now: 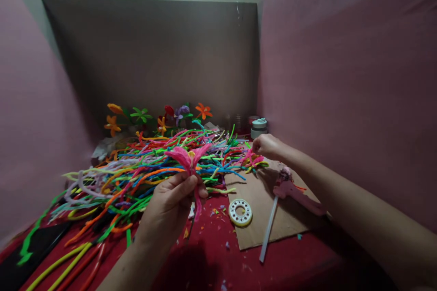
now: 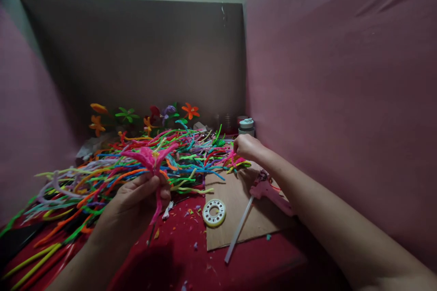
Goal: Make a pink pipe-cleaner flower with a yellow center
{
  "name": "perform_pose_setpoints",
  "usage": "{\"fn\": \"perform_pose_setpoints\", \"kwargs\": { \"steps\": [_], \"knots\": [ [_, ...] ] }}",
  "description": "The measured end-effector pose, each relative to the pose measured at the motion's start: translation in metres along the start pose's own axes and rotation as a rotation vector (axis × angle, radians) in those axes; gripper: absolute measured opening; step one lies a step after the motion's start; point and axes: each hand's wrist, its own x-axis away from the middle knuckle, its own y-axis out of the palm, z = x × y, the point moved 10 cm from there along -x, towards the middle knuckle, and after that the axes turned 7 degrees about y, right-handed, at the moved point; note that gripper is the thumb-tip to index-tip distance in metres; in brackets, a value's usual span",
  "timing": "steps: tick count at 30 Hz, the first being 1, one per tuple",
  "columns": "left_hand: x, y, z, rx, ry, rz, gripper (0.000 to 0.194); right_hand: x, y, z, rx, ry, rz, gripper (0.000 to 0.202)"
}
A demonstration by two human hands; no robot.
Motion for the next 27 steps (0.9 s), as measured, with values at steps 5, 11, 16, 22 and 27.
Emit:
{"fn": "perform_pose_setpoints", "kwargs": {
  "steps": [5,11,16,22,27],
  "knots": [
    [0.000,-0.005,-0.005,-0.080,-0.028,0.029,0.014,-0.009,0.017,0.011,0.090,0.010,-0.039,0.026],
    [0.000,-0.008,-0.011,-0.079,-0.071,0.054,0.017,-0.010,0.030,0.014,0.144,0.002,-0.049,0.019],
    [0.001,-0.004,-0.012,-0.098,-0.086,0.021,0.019,-0.004,0.018,0.008,0.164,-0.044,0.041,0.020],
    [0.003,-0.007,-0.015,-0.119,-0.106,0.015,0.018,0.007,0.009,-0.004,0.117,-0.119,0.060,0.017],
    [0.003,-0.006,-0.016,-0.127,-0.113,0.012,0.018,0.007,-0.002,-0.002,-0.059,-0.090,0.103,0.020]
  ]
}}
